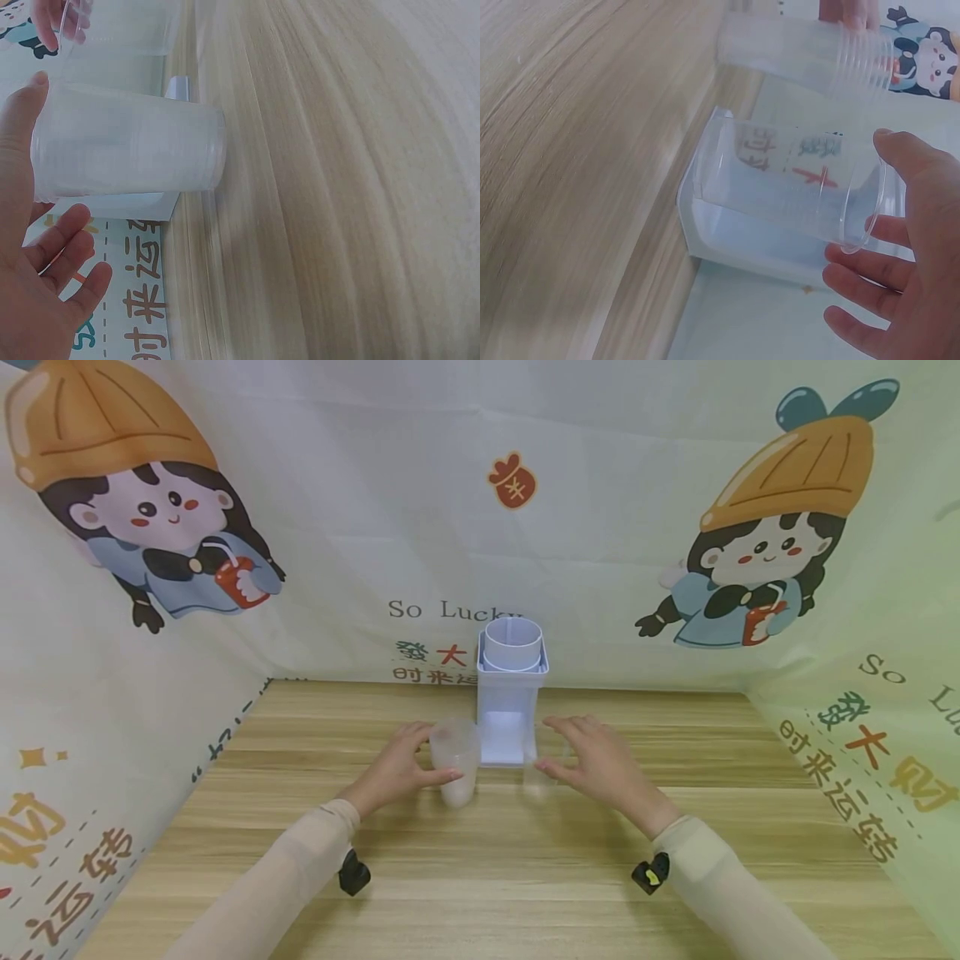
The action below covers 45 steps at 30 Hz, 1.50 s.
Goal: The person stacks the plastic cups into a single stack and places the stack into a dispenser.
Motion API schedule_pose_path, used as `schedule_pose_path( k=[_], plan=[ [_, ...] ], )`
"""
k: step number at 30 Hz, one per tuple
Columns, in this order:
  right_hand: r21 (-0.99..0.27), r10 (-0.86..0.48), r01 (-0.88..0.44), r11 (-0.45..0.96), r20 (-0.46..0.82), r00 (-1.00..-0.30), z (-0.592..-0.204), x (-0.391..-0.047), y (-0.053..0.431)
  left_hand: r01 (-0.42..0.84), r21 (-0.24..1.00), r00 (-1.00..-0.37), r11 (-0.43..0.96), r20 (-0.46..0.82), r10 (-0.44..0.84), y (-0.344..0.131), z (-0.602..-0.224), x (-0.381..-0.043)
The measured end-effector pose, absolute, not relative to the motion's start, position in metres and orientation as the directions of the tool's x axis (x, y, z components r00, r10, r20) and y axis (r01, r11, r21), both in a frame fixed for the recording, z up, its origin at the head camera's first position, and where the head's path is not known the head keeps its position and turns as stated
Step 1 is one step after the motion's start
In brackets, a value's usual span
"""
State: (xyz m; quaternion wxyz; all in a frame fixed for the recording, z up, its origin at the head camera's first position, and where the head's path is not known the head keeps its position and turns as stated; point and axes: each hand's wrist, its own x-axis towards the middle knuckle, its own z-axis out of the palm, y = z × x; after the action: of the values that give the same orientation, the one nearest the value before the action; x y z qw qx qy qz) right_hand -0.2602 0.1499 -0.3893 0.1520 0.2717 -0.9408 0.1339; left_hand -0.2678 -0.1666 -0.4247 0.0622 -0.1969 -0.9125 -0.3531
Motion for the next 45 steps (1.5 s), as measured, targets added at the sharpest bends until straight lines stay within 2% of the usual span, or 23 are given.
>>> schedule_pose_path(
  k=[10, 24, 45],
  plan=[
    [-0.151, -0.495, -0.587, 0.796, 0.396, -0.773, -0.387, -0.261, 0.143, 0.396, 0.624, -0.918, 0.673, 0.243, 0.314, -0.168, -0.426, -0.269],
    [-0.171, -0.511, -0.601, 0.78, 0.379, -0.771, -0.379, -0.261, 0.128, 0.396, 0.624, -0.918, 0.674, 0.241, 0.315, -0.168, -0.426, -0.268],
    [-0.097, -0.557, -0.661, 0.744, 0.457, -0.694, -0.343, -0.265, 0.122, 0.392, 0.628, -0.919, 0.672, 0.242, 0.311, -0.167, -0.425, -0.268]
  ],
)
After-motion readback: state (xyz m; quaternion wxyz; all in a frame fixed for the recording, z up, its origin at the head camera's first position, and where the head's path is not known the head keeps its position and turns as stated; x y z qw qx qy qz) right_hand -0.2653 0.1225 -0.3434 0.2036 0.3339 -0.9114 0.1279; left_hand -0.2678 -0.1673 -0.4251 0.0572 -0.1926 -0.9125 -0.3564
